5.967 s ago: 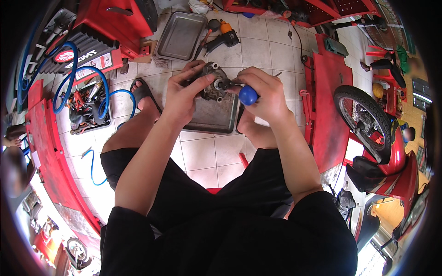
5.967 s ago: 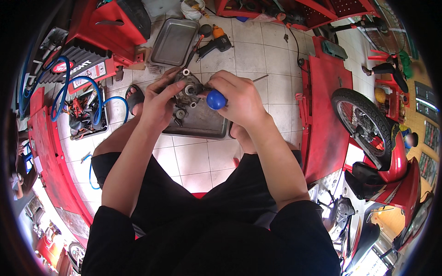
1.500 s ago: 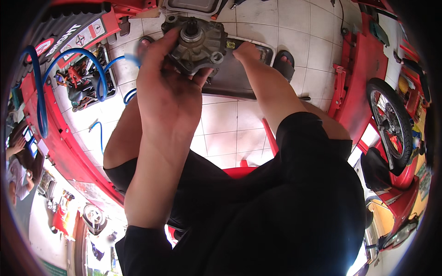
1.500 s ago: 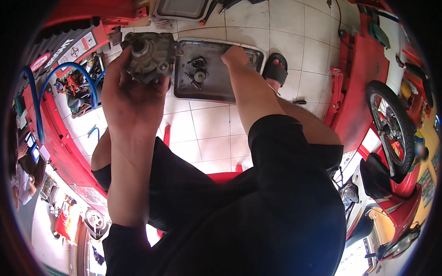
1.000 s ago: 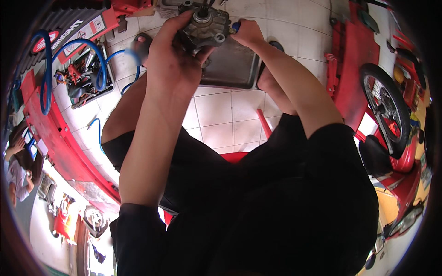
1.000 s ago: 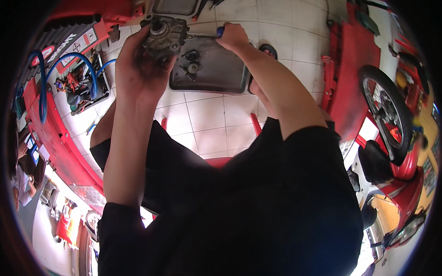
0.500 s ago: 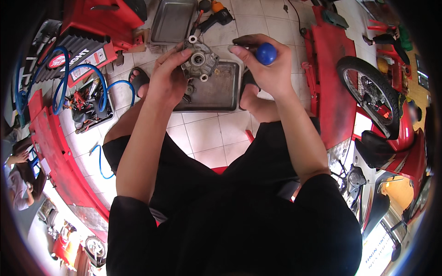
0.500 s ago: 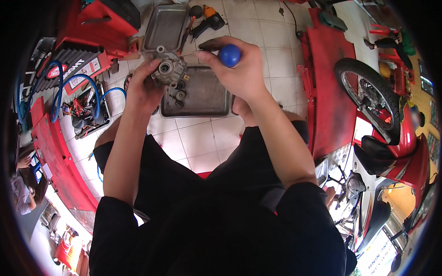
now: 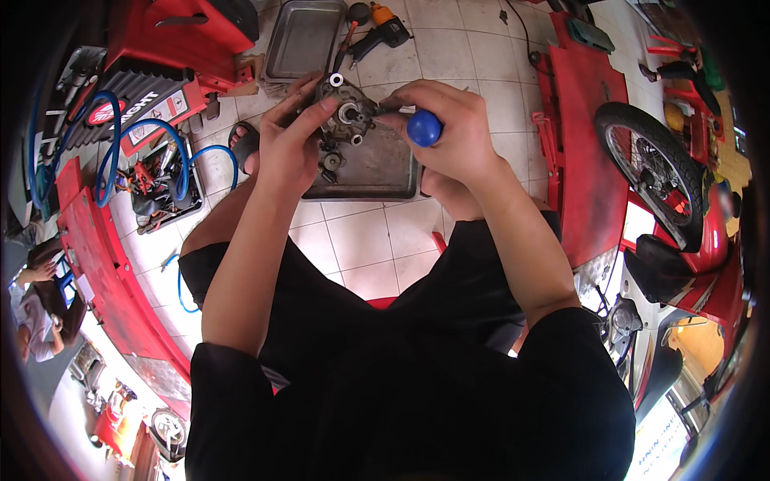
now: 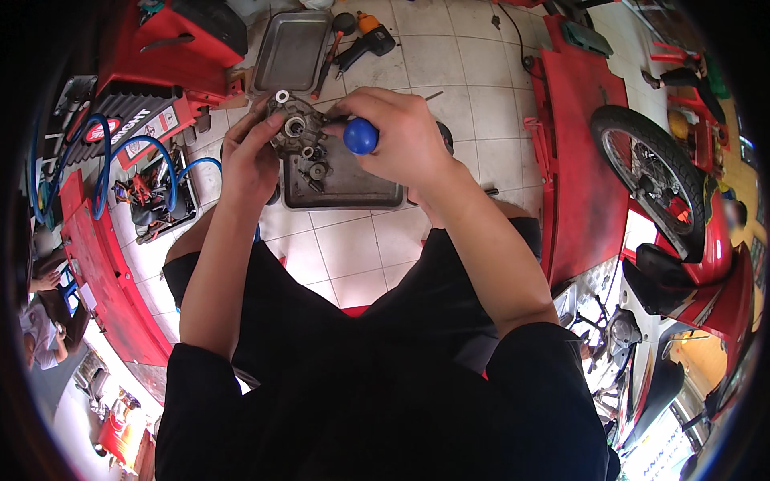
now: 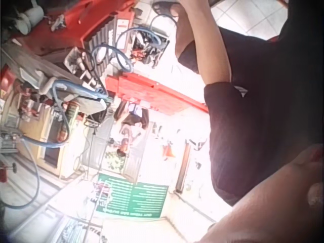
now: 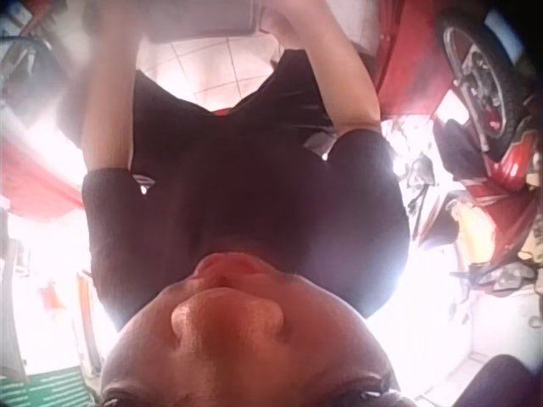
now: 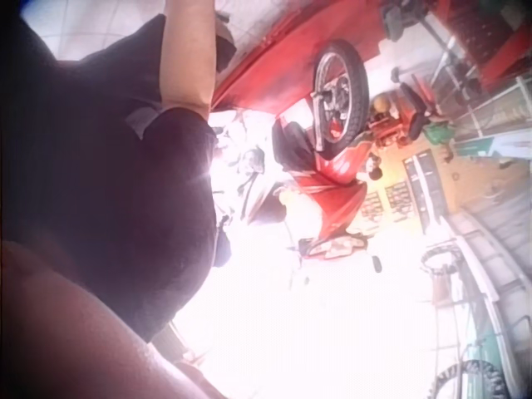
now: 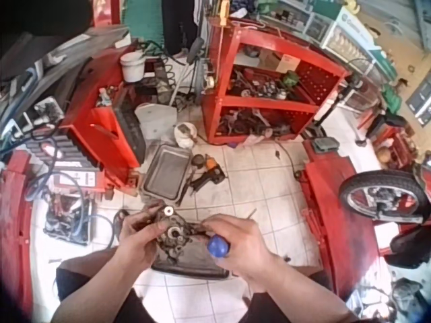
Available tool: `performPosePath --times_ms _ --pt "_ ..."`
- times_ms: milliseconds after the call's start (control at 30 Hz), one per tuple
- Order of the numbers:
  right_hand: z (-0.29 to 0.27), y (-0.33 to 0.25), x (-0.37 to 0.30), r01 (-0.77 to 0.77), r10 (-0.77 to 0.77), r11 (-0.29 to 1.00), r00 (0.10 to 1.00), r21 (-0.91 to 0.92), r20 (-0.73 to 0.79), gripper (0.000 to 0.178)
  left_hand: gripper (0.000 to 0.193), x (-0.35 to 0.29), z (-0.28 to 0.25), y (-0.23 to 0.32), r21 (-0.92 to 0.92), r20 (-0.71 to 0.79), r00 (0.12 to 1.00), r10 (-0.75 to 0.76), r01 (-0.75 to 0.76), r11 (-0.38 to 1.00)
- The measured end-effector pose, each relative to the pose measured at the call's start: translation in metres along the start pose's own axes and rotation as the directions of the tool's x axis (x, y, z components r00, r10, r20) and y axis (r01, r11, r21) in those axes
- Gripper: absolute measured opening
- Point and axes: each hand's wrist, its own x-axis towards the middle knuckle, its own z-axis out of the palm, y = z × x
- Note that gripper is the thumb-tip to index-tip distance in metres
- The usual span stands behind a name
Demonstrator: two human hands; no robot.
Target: The person disassembles a mechanical component, possibly a starter motor or housing, using a screwdriver to remove screws while holding the part over a metal tray.
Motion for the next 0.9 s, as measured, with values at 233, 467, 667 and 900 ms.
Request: performPosePath --times_ms 233,467,667,900 --pt "0.0053 -0.0042 0.0009 0.032 -0.032 0.999 0.999 -0.001 -0.033 0.021 0.039 -0.0011 -0.0018 0.0032 0.066 0.029 0.995 0.092 -0.094 0.993" --pt "0.0066 -0.0045 -0.0006 0.034 -0.034 0.999 0.999 0.007 -0.039 0.021 0.036 -0.002 0.0009 0.0028 0.14 0.057 0.989 0.138 -0.145 0.979" --pt "0.0055 -0.0047 -0.0008 0.042 -0.042 0.999 0.998 0.004 -0.039 0.023 0.036 -0.0029 0.0042 0.0032 0.123 0.069 0.987 0.147 -0.154 0.98" --pt "0.0015 -0.002 -0.0005 0.104 -0.104 0.99 0.995 -0.096 0.008 0.026 0.035 -0.0025 0.0038 0.0009 0.136 0.061 0.988 0.14 -0.147 0.98"
